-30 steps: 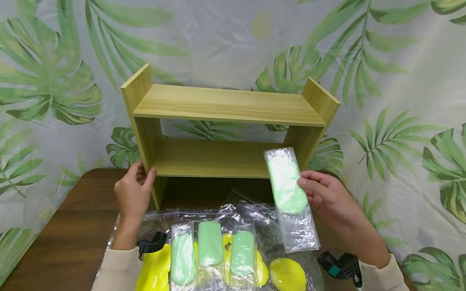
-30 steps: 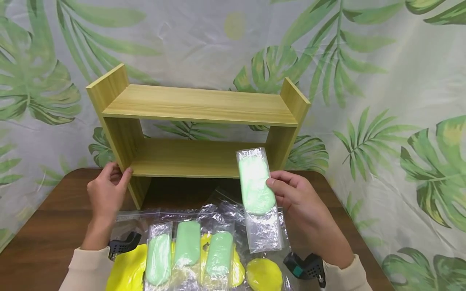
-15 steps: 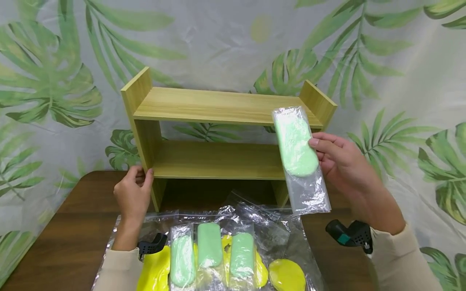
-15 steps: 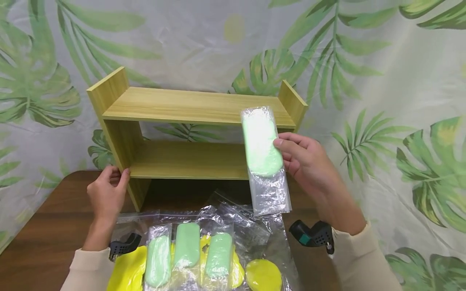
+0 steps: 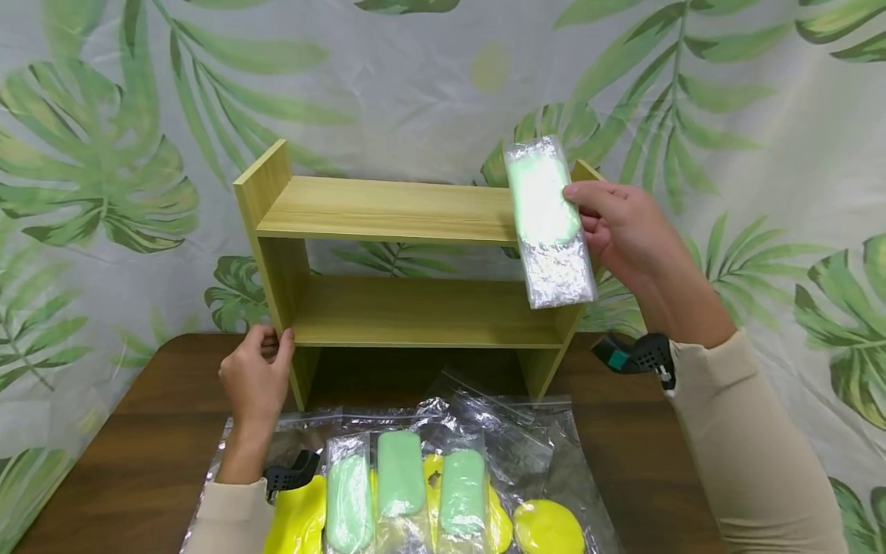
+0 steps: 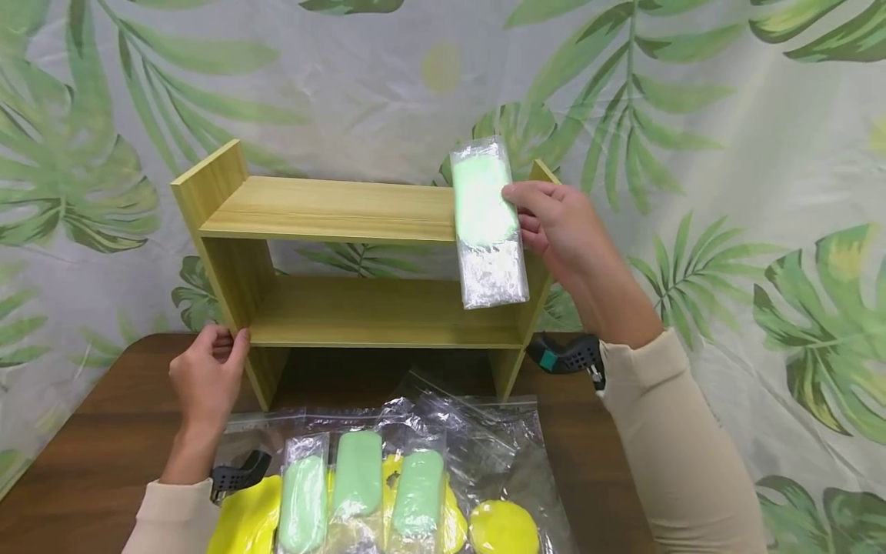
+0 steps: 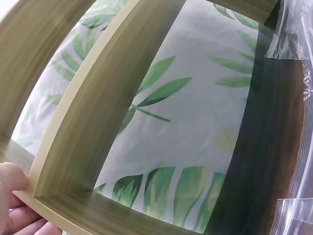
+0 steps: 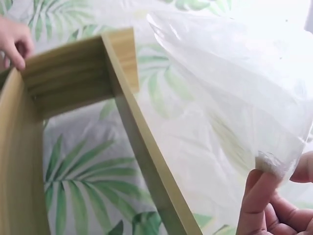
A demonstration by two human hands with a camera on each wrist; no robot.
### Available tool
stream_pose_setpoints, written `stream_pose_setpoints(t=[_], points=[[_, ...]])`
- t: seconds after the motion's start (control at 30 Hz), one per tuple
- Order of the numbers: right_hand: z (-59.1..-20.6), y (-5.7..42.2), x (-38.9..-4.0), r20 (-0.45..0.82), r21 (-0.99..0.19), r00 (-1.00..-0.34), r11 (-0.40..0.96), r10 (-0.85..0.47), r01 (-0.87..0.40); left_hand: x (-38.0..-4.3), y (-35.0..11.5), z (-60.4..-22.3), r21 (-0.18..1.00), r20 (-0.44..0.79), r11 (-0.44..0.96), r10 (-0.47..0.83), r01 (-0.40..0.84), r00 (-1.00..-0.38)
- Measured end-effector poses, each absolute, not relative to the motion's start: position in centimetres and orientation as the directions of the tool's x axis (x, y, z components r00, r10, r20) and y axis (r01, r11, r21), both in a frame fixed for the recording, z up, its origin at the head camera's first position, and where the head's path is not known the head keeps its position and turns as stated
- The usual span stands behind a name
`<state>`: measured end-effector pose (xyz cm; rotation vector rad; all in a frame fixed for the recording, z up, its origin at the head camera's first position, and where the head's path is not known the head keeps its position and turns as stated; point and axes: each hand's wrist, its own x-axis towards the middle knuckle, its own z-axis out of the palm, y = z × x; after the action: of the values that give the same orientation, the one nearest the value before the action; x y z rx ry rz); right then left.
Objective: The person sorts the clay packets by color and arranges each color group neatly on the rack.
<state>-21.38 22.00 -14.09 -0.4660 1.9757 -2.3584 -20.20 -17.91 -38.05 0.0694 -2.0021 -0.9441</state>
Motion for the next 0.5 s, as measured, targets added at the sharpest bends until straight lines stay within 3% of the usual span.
stream_pose_setpoints(t=[0.5], points=[[-13.5, 20.9, -26.9, 0.112, -0.984, -0.992, -0.144, -0.063, -0.102, -20.5, -18.1, -38.3, 0.622, 0.721, 0.721, -0.374, 0.306, -0.584]])
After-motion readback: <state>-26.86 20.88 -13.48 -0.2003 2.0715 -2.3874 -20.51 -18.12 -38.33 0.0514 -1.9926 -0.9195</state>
